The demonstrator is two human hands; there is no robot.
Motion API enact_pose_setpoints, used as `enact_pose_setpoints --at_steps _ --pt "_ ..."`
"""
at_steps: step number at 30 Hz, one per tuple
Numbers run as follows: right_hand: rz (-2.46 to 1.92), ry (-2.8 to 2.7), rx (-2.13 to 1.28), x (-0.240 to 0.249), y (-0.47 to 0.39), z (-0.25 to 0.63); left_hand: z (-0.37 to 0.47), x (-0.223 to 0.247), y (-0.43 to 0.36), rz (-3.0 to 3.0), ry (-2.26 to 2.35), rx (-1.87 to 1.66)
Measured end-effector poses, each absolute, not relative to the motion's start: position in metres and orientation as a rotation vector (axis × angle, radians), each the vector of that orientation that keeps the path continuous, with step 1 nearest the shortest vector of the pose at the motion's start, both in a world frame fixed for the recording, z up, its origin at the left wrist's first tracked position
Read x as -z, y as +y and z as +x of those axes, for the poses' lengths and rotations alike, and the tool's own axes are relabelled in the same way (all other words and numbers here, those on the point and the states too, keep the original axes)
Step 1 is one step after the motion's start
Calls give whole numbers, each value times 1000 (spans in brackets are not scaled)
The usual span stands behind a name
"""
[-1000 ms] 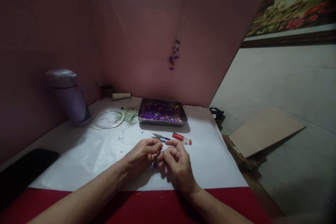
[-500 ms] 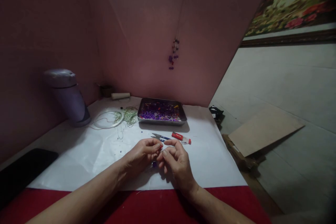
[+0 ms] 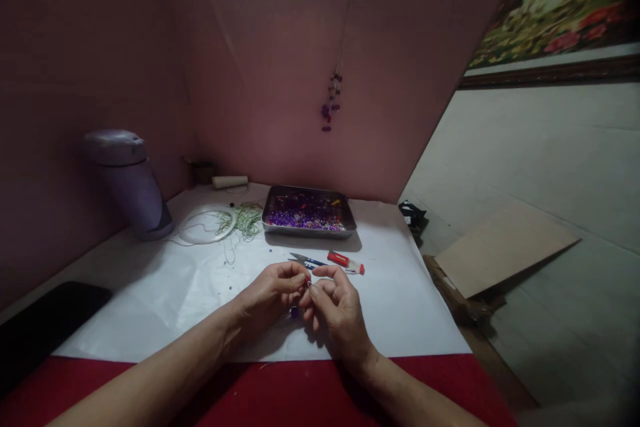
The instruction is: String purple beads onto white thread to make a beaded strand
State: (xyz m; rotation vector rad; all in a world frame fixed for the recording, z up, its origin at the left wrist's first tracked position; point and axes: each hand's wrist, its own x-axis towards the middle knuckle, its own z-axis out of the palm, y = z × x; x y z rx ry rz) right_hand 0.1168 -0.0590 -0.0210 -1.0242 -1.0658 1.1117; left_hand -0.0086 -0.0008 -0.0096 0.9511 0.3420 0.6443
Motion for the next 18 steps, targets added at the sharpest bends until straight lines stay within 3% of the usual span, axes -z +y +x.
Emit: enact_pose_setpoints --at_steps 18 --pt "-1021 -1049 -1121 21 -58 118 -8 13 1 942 328 -642"
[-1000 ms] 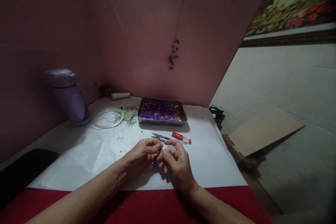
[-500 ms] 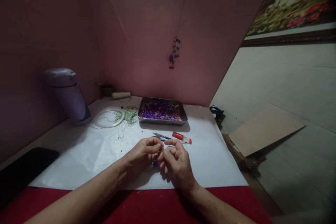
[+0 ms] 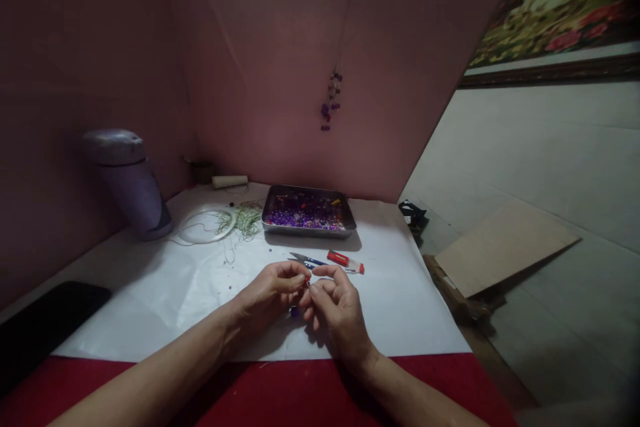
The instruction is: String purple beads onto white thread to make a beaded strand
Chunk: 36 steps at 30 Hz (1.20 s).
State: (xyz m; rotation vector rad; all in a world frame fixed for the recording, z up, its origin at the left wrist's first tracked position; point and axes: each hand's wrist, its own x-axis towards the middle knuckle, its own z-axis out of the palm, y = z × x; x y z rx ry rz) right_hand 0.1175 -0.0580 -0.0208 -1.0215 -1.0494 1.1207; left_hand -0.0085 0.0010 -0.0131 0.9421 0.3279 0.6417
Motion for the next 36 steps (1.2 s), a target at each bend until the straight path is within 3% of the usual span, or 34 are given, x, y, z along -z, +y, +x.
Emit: enact_pose_setpoints --at_steps 36 --pt "-1072 -1051 -1068 23 -57 118 -10 12 2 926 406 -666"
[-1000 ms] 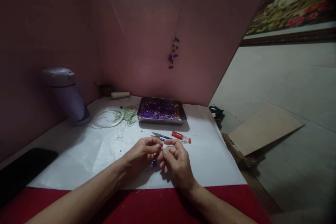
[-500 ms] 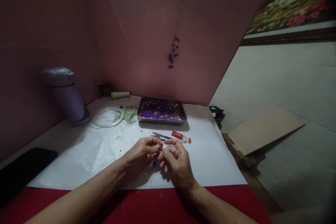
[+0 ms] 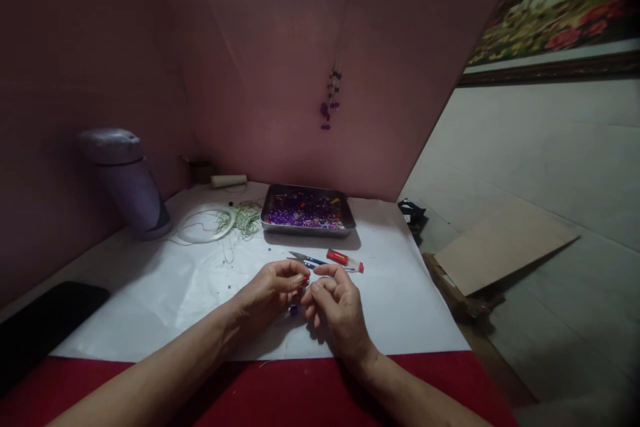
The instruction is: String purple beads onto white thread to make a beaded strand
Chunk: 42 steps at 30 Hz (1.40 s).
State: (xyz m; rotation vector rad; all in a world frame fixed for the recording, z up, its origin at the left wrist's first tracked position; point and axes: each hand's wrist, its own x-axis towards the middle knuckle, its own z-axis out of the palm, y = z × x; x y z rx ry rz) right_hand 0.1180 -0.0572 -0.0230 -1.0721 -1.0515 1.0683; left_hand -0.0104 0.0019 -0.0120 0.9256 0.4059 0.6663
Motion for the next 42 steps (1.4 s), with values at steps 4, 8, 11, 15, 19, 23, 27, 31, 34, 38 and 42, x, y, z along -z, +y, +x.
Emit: enact_pose_setpoints --at_steps 4,8,11,15,19,23,27,31,34,38,42 --pt "-1075 -1047 -1071 21 -57 117 -10 12 2 931 396 -662" --pt "-1064 -1046 -1083 21 -57 117 -9 11 2 928 399 -665" --pt "-1065 -1047 -1082 22 -57 117 -10 11 1 917 417 -680" --pt "-1073 -1045 -1084 21 -58 117 -10 11 2 912 429 -689" --pt "-1073 -1053 -1080 20 -59 118 -10 9 1 915 431 -686" --pt "-1065 -1067 -1074 22 -59 119 -10 7 0 921 417 -664" --pt "-1060 -1067 -1067 24 -58 119 -10 7 1 920 446 -670" --pt "-1058 -1063 -1064 25 -57 119 -10 8 2 923 451 -684" --pt "-1063 -1053 -1066 24 -57 119 -10 7 2 921 449 -681" --pt "-1070 -1049 -1059 23 -58 119 -10 7 2 911 449 -672" --pt "-1092 -1046 -1054 21 -59 119 -9 7 1 906 455 -674"
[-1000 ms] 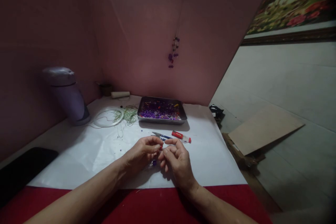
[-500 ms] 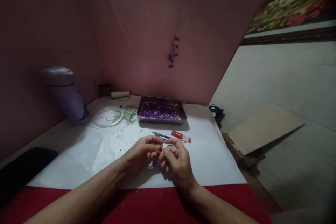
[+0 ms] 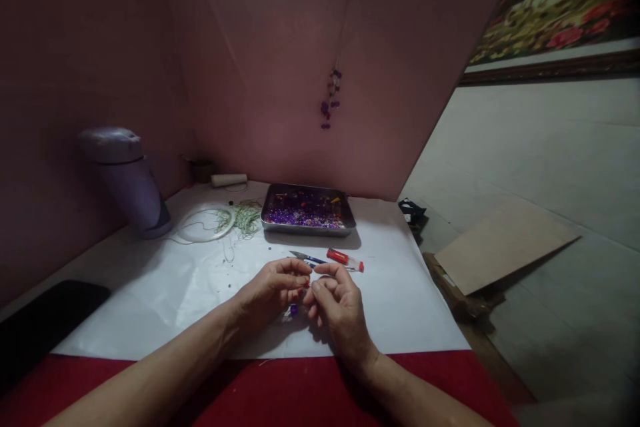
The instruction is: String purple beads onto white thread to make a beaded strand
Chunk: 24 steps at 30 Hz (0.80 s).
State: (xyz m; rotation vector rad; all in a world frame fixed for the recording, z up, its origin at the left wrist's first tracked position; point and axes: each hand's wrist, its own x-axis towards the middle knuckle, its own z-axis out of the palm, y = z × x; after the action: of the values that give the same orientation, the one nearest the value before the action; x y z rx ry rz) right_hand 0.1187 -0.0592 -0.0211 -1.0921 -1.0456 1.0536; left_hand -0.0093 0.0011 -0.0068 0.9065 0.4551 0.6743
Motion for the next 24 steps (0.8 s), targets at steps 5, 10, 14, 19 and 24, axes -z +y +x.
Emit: enact_pose_setpoints --at_steps 5,10,14,19,24 --pt "-1101 -1033 -1048 21 -59 117 -9 6 1 907 459 -685" --pt "-1089 -1025 -1054 20 -59 118 -10 9 2 914 473 -690" --pt "-1093 -1030 -1053 20 -59 118 -10 10 2 916 476 -697" --pt "-1115 -1047 -1055 21 -58 118 -9 10 2 924 481 -698" --pt "-1118 -1105 -1071 22 -58 119 -9 10 2 932 457 -693"
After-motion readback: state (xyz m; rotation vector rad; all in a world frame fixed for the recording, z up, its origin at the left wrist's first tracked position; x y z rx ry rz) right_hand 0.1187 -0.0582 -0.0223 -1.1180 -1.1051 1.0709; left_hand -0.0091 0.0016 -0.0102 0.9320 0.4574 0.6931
